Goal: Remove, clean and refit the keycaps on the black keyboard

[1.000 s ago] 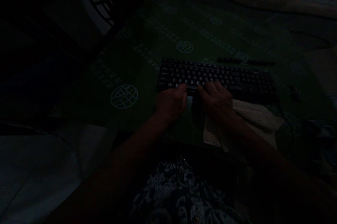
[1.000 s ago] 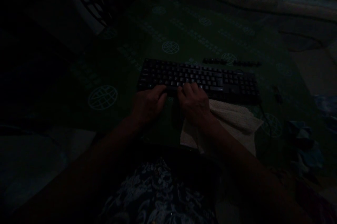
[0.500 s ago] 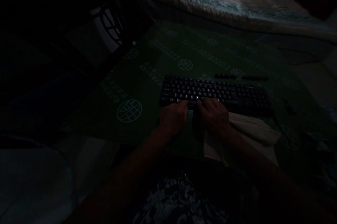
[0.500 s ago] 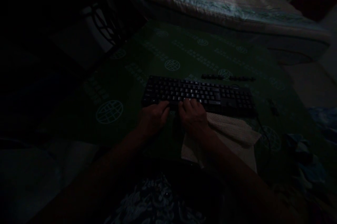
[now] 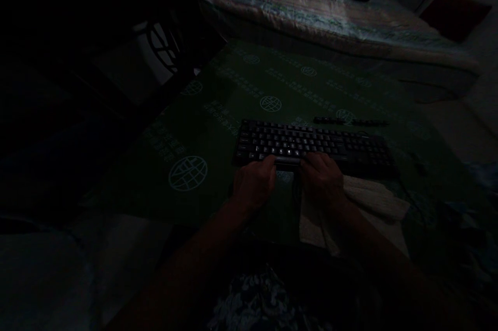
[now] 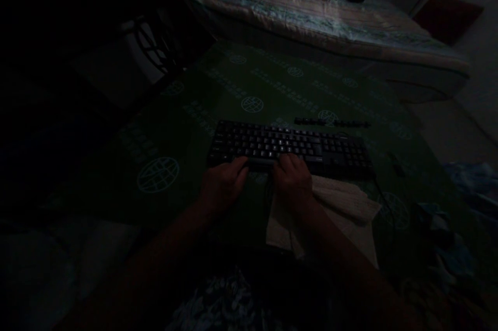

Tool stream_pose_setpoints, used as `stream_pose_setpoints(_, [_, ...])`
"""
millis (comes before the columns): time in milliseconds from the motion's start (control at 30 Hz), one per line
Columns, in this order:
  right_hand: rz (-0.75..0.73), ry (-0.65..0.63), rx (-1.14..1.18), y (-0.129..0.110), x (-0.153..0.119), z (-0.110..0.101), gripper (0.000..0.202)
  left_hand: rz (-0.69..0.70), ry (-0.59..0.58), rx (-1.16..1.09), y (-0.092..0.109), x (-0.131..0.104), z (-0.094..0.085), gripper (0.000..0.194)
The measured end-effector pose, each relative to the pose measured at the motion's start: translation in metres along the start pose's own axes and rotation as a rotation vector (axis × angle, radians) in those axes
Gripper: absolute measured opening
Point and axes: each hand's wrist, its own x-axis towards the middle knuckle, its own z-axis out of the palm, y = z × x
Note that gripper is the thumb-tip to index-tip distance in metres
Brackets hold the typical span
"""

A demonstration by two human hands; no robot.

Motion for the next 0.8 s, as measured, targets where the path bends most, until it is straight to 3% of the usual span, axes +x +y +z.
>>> stream_pose_setpoints(300, [0.038,-0.029,-0.037,-0.0039,-0.0012,0.0031,0.019,-0.004,0.009,-0.001,-0.001,-0.0004,0.001,0.028])
stream_pose_setpoints(500, [0.029,0.039,-0.045,-0.0054,0.0015,-0.001,0.016,-0.005,0.022,-0.012,-0.0016,-0.0028,0.0015,0.031])
stream_pose_setpoints(800, [0.005,-0.029,-0.033,-0.0065,0.0014,0.0018,0.018,0.022,0.02,0.037,0.0025,-0.0071,-0.0022,0.031])
